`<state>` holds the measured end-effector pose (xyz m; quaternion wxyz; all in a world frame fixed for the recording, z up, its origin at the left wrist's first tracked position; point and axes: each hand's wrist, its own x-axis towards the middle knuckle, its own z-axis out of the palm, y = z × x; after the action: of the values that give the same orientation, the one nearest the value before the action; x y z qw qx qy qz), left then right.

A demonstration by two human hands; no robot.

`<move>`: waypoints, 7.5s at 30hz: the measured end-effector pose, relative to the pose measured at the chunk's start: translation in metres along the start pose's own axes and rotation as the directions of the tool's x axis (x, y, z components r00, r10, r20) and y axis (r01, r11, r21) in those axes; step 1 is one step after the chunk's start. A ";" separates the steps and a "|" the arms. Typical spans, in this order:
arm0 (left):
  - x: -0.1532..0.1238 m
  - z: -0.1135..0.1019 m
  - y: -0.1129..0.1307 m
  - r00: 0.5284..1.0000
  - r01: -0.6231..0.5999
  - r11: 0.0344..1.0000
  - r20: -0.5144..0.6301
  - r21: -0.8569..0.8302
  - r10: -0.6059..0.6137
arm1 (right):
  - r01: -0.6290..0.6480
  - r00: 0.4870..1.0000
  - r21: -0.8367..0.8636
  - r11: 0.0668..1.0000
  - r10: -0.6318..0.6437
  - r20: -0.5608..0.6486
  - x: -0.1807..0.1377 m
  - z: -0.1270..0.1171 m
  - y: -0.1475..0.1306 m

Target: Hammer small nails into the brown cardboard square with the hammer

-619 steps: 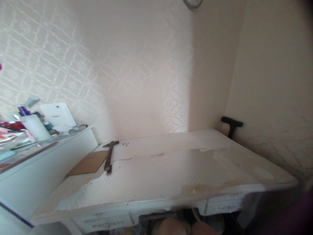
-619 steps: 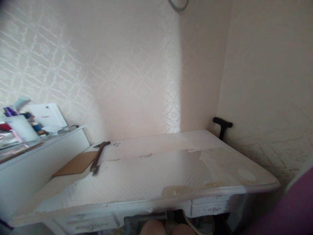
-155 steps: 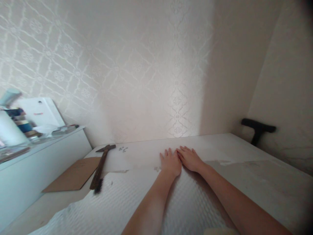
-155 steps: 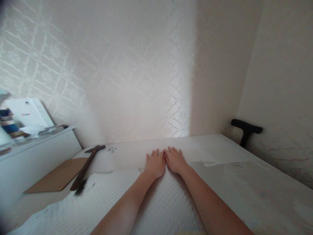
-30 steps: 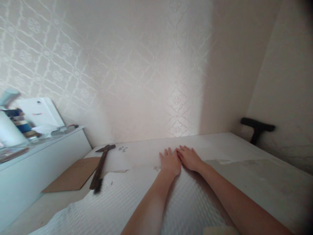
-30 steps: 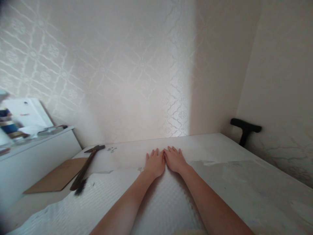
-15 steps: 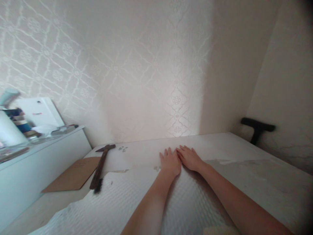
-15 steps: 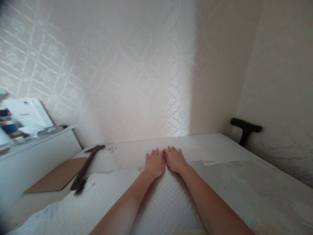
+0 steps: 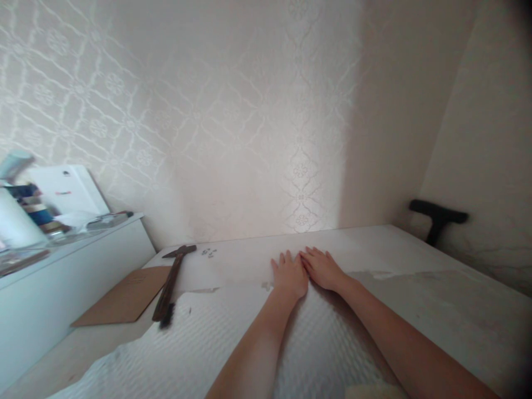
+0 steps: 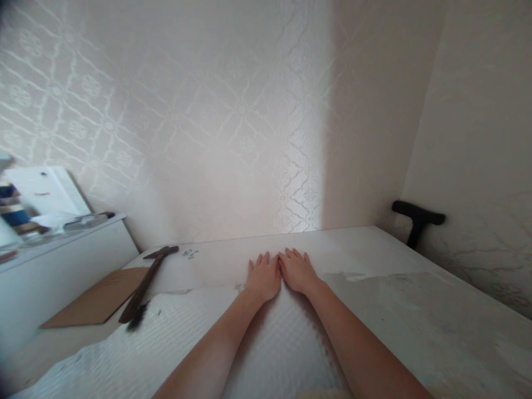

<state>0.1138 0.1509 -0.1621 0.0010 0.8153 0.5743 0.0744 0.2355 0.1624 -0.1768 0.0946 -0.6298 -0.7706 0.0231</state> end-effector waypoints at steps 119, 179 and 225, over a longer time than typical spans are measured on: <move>-0.002 -0.003 0.001 1.000 -0.005 1.000 0.003 0.010 0.005 | 0.009 1.000 0.013 1.000 -0.009 -0.007 -0.001 -0.001 0.000; -0.001 -0.001 0.000 1.000 -0.011 1.000 -0.015 -0.008 0.011 | 0.012 1.000 -0.002 1.000 -0.012 -0.010 -0.002 -0.002 -0.001; -0.001 -0.001 0.000 1.000 -0.007 1.000 -0.012 0.006 0.007 | -0.001 1.000 0.003 1.000 0.001 0.020 -0.001 -0.002 -0.001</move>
<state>0.1137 0.1495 -0.1610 -0.0052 0.8167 0.5717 0.0776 0.2351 0.1607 -0.1744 0.0880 -0.6296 -0.7713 0.0304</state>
